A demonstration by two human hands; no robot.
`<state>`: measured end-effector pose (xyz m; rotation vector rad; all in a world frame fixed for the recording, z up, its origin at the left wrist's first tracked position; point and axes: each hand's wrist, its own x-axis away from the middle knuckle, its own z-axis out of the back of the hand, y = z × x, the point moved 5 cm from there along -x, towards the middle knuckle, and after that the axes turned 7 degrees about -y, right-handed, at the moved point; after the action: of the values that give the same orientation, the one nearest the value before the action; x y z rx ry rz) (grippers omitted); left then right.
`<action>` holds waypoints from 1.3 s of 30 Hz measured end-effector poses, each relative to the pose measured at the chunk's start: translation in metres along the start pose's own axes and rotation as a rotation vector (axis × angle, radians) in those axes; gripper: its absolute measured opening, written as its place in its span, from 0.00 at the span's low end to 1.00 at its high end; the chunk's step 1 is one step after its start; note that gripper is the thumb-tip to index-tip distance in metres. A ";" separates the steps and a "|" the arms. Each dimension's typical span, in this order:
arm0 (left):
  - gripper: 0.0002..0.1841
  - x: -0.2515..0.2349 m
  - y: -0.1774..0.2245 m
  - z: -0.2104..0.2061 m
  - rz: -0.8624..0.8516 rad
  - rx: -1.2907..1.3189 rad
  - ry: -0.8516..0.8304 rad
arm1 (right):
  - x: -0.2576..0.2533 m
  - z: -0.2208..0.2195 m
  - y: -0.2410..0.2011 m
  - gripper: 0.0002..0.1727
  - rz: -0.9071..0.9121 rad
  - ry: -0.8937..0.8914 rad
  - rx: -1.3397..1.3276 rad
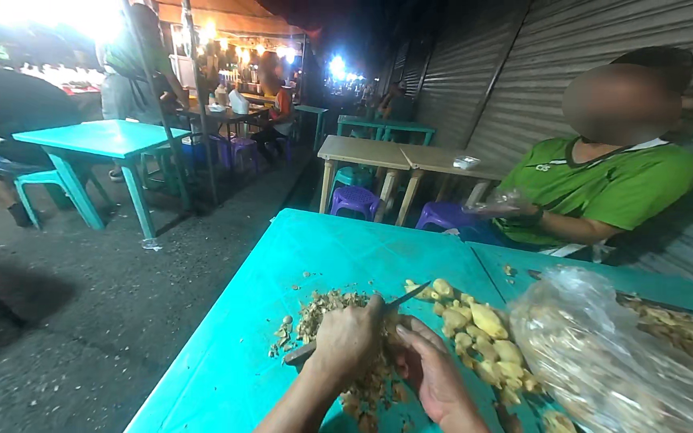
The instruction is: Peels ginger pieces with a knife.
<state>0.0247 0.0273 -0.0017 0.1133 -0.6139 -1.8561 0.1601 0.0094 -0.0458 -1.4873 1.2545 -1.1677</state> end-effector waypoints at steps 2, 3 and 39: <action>0.20 0.000 0.002 -0.002 -0.012 -0.019 -0.010 | 0.000 -0.001 -0.002 0.08 0.071 -0.024 0.163; 0.20 0.000 0.003 -0.003 -0.017 -0.028 -0.021 | 0.000 -0.002 -0.001 0.07 0.076 -0.023 0.187; 0.22 0.001 -0.003 -0.004 -0.225 0.002 0.022 | 0.002 0.011 -0.019 0.04 0.150 -0.164 0.443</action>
<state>0.0230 0.0261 -0.0062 0.2116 -0.6073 -2.0683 0.1747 0.0101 -0.0295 -1.1144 0.9063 -1.1114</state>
